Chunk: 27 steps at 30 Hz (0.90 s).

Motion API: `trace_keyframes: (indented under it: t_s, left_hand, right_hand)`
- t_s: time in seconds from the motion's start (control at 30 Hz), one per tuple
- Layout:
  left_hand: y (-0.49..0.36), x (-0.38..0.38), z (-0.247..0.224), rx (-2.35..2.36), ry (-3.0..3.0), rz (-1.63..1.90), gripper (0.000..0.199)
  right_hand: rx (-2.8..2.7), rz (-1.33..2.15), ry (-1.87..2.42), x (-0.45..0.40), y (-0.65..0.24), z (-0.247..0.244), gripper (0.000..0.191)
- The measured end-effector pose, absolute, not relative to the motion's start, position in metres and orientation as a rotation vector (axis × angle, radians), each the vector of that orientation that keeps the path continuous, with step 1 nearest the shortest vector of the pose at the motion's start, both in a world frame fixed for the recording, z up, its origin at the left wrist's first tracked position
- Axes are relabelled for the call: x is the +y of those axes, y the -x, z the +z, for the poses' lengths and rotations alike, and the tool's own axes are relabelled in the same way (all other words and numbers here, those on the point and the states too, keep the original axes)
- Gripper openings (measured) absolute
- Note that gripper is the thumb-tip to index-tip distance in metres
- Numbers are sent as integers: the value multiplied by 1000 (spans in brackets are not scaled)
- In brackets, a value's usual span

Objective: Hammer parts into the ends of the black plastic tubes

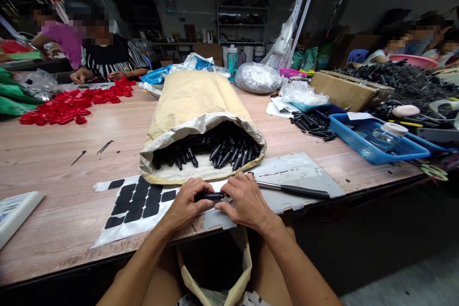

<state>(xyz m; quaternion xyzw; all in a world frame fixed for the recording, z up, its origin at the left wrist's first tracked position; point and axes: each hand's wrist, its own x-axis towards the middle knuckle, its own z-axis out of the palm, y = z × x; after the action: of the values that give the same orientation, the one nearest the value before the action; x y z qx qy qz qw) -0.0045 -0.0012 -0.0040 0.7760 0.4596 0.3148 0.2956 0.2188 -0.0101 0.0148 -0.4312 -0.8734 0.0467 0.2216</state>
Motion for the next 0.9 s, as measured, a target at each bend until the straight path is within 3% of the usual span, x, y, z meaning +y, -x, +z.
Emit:
trace_keyframes:
  t_s: [0.27,0.6,0.8,0.9]
  left_hand:
    - [4,-1,-5,1238,-2113,795,8]
    - [4,0,-7,1231,-2116,808,7]
    - [5,-2,-3,1213,-2089,775,17]
    - [5,-2,-2,1220,-2100,761,25]
  right_hand:
    - [-2494,293,1135,0,-210,12,16]
    - [-2455,256,1145,-4,-208,11,14]
    - [-2267,127,1207,-8,-241,18,23]
    - [-2152,1,1298,-6,-263,9,16]
